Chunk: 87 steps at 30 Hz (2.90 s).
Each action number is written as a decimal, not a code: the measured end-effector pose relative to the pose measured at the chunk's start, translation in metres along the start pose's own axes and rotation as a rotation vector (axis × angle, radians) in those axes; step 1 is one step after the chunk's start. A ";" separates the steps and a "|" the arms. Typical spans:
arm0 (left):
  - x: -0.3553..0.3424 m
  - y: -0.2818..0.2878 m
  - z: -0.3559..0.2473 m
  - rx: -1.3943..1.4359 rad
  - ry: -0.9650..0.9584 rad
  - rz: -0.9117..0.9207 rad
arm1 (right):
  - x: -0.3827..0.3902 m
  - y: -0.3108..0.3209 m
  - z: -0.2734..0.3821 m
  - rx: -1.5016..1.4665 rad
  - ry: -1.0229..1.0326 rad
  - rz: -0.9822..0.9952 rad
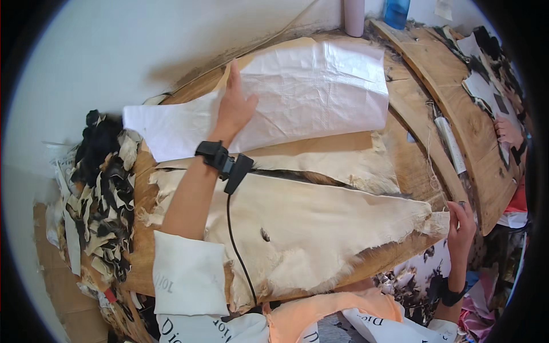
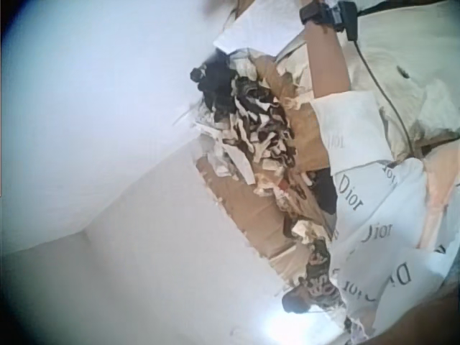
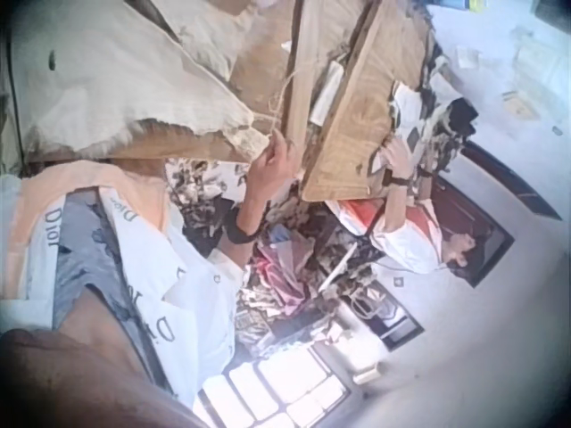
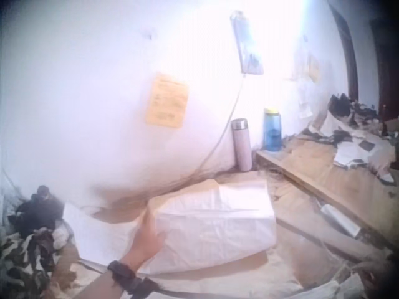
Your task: Cutting and preparing fur-lined skins using a hand blade and sewing pieces together.
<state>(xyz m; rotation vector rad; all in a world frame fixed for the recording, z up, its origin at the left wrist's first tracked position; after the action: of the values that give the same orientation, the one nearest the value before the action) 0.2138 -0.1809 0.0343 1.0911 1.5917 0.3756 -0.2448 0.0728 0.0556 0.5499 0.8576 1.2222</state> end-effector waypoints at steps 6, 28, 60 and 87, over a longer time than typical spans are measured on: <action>0.048 0.053 -0.036 0.113 0.053 0.432 | -0.027 -0.002 0.057 0.155 0.344 0.003; 0.162 0.195 0.216 -0.233 0.486 0.520 | -0.062 -0.192 0.303 -0.378 0.679 0.757; 0.113 0.078 0.054 0.201 0.040 0.653 | -0.104 -0.253 0.228 -0.071 0.525 0.792; 0.122 0.072 0.054 0.195 0.089 0.527 | -0.055 -0.220 0.179 -0.047 0.413 0.246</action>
<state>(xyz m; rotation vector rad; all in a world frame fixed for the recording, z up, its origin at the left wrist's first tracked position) 0.2988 -0.0622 -0.0044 1.6683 1.4208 0.6333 0.0223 -0.0274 0.0055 0.3758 1.1278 1.6103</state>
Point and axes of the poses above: each hand's wrist, its own x-axis away from the middle knuckle, its own y-axis out of the back of the hand, z = x × y, the point moved 2 cm from there along -x, towards the middle knuckle, and after that the axes turned 12 degrees about -x, right-handed, at the moved point
